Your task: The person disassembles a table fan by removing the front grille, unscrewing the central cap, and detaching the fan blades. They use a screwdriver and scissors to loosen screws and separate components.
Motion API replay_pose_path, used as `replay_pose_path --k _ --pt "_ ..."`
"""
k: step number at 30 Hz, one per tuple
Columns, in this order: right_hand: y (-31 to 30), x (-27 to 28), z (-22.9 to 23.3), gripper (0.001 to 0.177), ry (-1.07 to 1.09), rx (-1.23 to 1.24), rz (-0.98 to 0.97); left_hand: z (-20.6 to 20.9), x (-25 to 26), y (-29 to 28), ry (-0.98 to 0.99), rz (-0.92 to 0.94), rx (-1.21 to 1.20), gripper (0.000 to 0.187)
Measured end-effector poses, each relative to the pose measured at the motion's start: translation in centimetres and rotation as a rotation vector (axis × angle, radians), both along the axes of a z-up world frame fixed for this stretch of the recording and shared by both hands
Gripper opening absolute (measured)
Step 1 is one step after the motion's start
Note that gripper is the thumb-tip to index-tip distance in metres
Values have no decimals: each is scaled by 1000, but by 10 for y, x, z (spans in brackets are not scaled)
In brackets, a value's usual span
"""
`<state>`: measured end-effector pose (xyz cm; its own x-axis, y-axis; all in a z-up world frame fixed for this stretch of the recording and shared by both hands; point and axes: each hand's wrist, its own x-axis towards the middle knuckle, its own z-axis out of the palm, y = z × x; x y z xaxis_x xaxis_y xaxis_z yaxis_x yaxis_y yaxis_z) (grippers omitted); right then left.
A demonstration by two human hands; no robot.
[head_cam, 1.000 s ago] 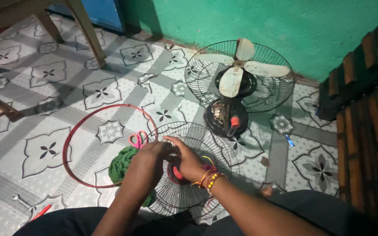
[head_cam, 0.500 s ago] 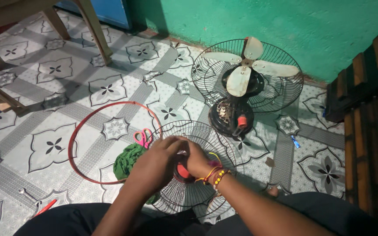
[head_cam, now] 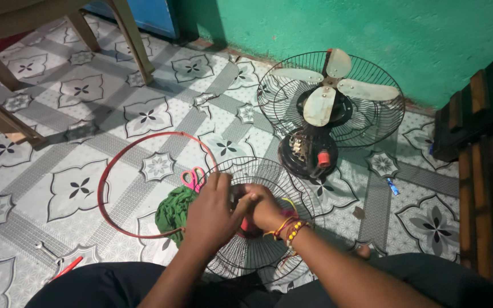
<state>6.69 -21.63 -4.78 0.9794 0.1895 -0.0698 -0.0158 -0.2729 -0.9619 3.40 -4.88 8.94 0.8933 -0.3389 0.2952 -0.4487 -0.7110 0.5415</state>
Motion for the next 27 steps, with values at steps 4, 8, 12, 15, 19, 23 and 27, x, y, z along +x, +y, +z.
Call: replay_pose_path --k 4,8,12,15,19,23,27 --pt "8 -1 -5 37 -106 253 36 -12 7 8 -152 -241 -190 43" --pt "11 -5 -3 48 -132 -66 -2 -16 14 10 134 -29 -362 26" --pt "-8 -12 3 67 -176 -517 40 -15 13 10 13 248 -136 45" --pt "-19 -17 9 65 -305 -835 88 -13 18 11 207 344 -487 42" --pt "-17 -23 18 64 -10 -1059 182 -18 28 13 371 371 -859 40" --pt "-22 -30 21 81 -88 -953 129 -35 24 7 320 403 -607 39" --pt "-24 -25 11 101 -84 -986 85 -49 20 -1 381 235 -599 30"
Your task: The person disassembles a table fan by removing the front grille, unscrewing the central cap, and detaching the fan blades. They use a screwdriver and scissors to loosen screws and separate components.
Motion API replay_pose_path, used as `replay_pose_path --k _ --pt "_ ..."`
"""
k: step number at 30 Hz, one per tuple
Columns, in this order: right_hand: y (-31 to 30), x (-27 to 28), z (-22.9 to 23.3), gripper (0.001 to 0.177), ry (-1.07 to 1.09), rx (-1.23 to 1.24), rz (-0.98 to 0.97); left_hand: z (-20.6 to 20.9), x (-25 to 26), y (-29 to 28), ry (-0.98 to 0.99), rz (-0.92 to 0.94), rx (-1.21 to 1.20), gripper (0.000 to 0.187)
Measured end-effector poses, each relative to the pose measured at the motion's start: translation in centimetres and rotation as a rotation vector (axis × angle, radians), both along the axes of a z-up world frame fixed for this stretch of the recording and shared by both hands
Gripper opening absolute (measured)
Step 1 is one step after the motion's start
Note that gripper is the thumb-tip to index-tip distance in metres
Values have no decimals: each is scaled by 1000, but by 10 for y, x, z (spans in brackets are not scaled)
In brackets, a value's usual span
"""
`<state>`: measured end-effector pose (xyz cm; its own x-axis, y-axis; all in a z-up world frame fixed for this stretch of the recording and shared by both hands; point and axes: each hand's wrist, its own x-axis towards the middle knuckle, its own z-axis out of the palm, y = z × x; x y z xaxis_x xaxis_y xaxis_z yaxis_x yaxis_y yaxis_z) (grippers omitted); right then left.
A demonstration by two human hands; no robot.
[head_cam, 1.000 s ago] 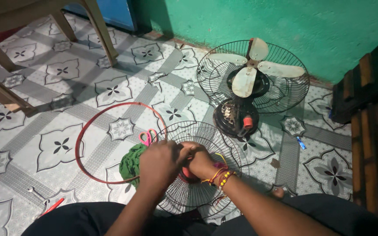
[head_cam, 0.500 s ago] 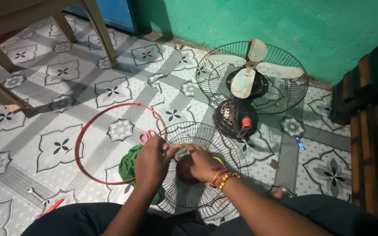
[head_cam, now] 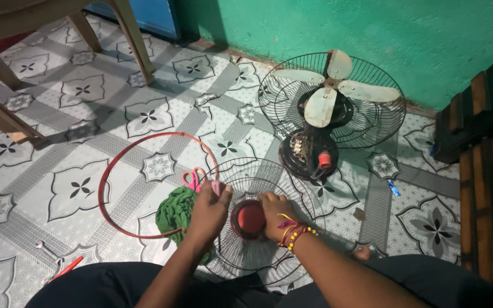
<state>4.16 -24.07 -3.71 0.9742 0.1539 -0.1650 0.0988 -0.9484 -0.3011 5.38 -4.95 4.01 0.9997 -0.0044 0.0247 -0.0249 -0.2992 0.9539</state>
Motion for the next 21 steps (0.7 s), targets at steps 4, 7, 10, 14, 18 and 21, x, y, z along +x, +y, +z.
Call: replay_pose_path --k 4,7,10,14,18,21 --pt "7 -1 -13 90 41 295 -374 -9 -3 -1 76 -25 -252 25" --pt "8 -2 -14 81 30 62 -104 -14 3 1 -8 -23 -393 26" --pt "5 -5 -14 83 26 96 -87 -21 8 3 84 10 -521 25" --pt "3 -2 -14 79 21 71 -51 -21 6 6 -90 -54 -326 29" --pt "7 8 1 89 119 -105 82 0 -2 7 -280 -148 41 28" --pt "15 11 19 93 278 -176 86 22 -17 10 -27 -268 -56 29"
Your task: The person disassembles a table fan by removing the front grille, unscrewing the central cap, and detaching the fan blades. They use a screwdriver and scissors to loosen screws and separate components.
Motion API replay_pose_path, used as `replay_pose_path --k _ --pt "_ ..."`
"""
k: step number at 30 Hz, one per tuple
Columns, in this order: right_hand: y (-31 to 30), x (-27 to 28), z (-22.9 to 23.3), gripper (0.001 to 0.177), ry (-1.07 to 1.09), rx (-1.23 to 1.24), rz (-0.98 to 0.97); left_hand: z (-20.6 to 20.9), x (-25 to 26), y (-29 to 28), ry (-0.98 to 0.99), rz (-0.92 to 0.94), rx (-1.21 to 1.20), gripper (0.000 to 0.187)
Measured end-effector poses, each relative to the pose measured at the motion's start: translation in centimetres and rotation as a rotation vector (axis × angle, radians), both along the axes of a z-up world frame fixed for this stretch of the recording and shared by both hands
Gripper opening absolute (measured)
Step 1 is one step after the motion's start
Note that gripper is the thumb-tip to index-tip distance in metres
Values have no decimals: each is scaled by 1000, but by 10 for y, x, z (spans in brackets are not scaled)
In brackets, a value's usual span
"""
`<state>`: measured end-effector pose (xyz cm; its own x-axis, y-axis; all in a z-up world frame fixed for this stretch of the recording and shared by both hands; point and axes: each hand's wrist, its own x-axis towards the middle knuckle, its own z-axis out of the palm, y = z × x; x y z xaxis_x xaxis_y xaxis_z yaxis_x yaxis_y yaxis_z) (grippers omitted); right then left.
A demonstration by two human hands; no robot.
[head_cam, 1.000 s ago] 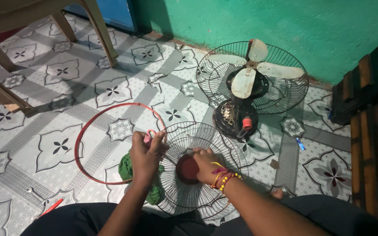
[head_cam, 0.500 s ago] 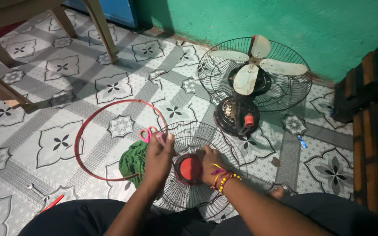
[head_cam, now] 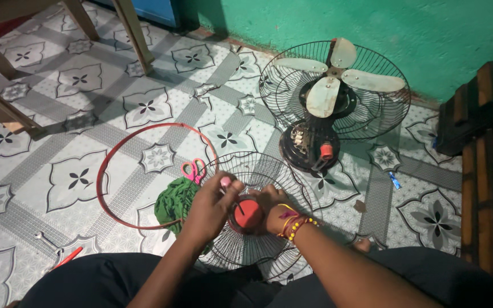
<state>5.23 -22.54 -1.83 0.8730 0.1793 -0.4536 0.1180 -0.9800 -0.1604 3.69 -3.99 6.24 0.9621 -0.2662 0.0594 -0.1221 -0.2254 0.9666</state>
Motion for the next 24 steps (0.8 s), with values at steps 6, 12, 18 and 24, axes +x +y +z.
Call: replay_pose_path --k 6,12,18,24 --pt "-6 -17 11 90 -167 166 -101 29 -21 5 -95 -19 370 33" --pt "-12 -17 -2 91 -209 256 -98 25 -30 -1 -177 -88 364 26" --pt "-16 -19 -11 94 -243 276 -98 13 -33 -3 -198 -125 357 23" --pt "-18 -17 -13 92 -221 255 -94 4 -31 -4 -185 -144 413 21"
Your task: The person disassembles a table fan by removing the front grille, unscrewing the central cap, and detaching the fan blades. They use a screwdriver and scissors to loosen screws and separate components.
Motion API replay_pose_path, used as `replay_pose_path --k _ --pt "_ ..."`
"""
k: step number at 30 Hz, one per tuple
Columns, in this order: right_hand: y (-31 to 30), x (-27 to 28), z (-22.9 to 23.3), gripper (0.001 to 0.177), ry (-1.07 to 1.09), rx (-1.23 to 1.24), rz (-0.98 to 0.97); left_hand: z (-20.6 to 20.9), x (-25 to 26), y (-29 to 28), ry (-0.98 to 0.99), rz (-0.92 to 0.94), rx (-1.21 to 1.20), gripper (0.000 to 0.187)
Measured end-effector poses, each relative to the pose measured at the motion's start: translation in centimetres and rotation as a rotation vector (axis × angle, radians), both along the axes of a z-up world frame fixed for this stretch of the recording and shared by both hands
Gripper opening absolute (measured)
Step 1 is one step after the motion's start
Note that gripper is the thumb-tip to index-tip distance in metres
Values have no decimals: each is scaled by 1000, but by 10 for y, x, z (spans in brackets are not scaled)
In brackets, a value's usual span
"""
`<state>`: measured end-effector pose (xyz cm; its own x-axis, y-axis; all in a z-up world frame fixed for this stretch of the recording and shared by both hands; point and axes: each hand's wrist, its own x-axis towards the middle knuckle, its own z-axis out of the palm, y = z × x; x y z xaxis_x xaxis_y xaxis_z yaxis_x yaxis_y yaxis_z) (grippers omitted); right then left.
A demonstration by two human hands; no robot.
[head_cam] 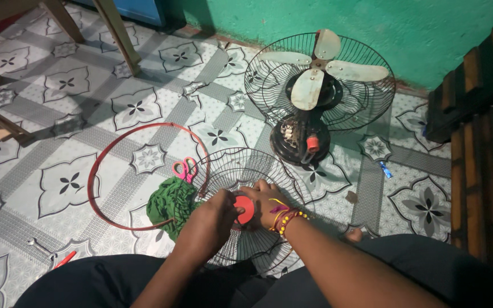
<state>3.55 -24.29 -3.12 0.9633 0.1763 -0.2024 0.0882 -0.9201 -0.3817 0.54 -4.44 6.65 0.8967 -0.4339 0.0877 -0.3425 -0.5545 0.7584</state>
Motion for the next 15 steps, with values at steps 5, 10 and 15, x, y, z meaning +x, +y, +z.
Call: replay_pose_path --k 5,10,15 --pt "1 0 3 99 52 -22 -14 -3 0 1 -31 -32 -34 19" --pt "2 -1 1 101 -27 10 30 -3 0 -1 -47 -10 -33 20" --pt "0 -1 -6 101 16 -9 -11 -2 0 -1 -25 -12 8 20"
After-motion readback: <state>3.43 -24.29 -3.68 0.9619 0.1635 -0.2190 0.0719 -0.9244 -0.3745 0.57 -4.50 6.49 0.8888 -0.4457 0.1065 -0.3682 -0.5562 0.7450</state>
